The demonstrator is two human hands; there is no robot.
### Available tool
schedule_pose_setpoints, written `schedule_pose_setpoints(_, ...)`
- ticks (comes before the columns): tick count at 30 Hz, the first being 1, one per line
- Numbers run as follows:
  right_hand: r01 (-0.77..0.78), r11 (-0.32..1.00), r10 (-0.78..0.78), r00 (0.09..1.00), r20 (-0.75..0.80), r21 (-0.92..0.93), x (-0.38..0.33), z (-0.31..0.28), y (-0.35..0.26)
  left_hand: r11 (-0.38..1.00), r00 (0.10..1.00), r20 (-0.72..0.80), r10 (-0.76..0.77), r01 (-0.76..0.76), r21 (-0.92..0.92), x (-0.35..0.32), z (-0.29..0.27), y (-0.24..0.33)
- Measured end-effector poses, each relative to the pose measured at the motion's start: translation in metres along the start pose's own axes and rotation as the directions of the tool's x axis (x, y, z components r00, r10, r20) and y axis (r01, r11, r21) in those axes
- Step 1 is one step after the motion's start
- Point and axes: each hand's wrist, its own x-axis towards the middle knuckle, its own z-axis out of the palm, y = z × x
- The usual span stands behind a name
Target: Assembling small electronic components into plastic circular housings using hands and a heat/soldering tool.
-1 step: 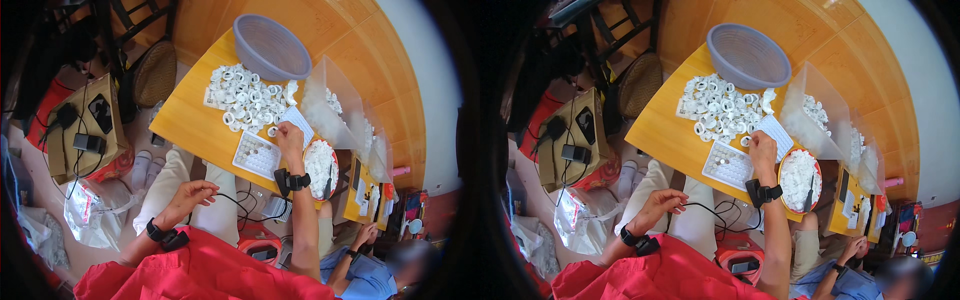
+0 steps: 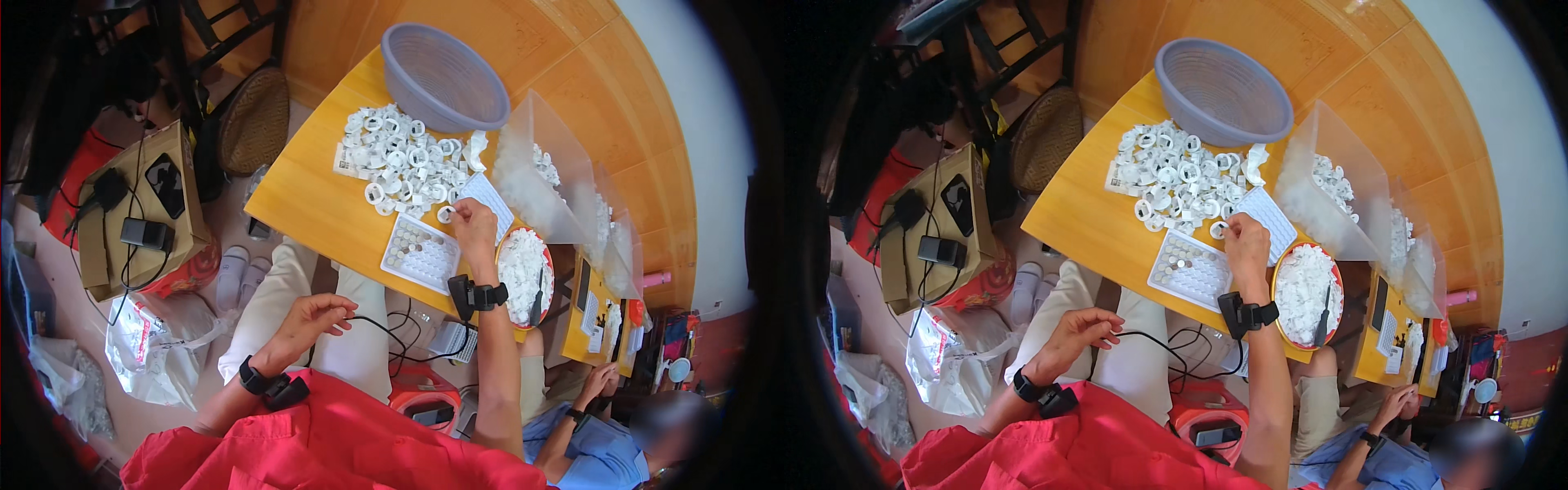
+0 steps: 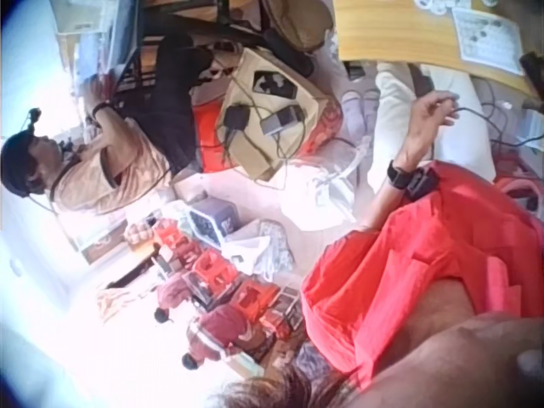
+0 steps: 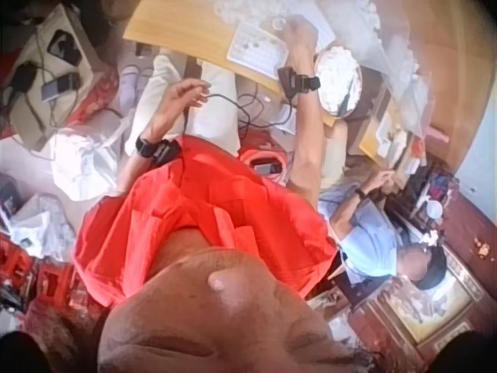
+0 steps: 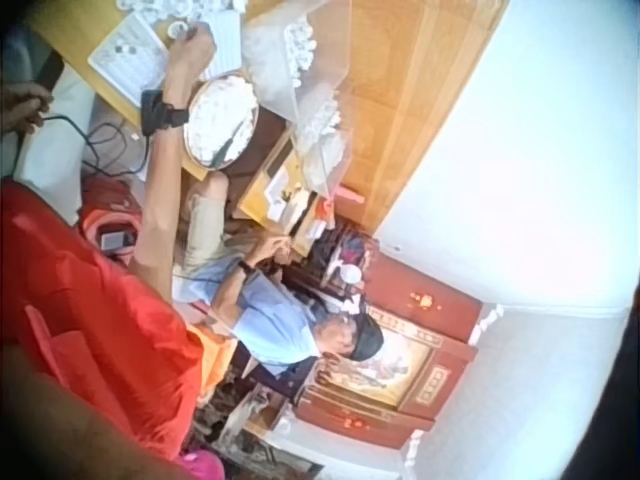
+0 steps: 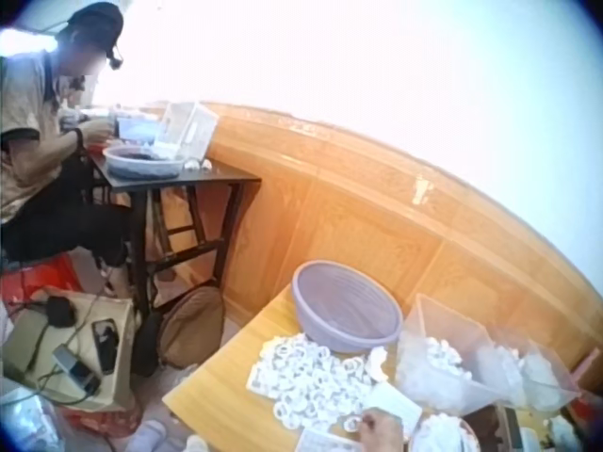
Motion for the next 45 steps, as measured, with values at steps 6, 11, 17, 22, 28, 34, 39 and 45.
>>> schedule_pose_setpoints(6, -0.011, 0.964, 0.017, 1.000, -0.019, 0.266, -0.013, -0.007, 0.004, 1.000, 0.999, -0.035, 0.030, -0.030, -0.003, 0.000, 0.000, 0.000)
schedule_pose_setpoints(11, 0.155, 0.895, -0.333, 0.857, 0.394, 0.419, -0.068, -0.045, -0.074, 0.992, 0.999, 0.022, 0.047, -0.044, -0.121, 0.001, 0.008, 0.009)
schedule_pose_setpoints(17, 0.193, 0.838, -0.462, 0.748, 0.476, 0.511, -0.122, -0.037, -0.104, 0.984, 0.954, 0.299, 0.019, 0.035, -0.173, 0.005, 0.005, -0.006)
schedule_pose_setpoints(22, 0.156, 0.829, -0.445, 0.766, 0.464, 0.538, -0.131, -0.031, -0.098, 0.975, 0.943, 0.334, -0.001, 0.075, -0.210, 0.007, 0.006, -0.011)
schedule_pose_setpoints(28, 0.030, 0.913, -0.062, 0.996, 0.067, 0.406, -0.093, -0.015, -0.047, 0.967, 0.959, 0.283, -0.001, 0.074, -0.246, 0.003, 0.010, -0.005)
schedule_pose_setpoints(34, -0.031, 0.988, 0.053, 0.988, -0.143, 0.153, -0.061, 0.004, -0.013, 0.953, 0.970, 0.244, -0.024, 0.096, -0.287, 0.006, 0.008, -0.006)
schedule_pose_setpoints(39, 0.044, 0.998, -0.034, 0.982, -0.187, 0.050, -0.054, 0.015, -0.015, 0.948, 0.971, 0.240, -0.009, 0.085, -0.307, 0.004, 0.005, -0.002)
schedule_pose_setpoints(45, 0.050, 0.998, -0.045, 0.987, -0.151, 0.027, -0.053, 0.019, -0.018, 0.950, 0.977, 0.211, -0.002, 0.068, -0.304, 0.004, 0.000, -0.005)
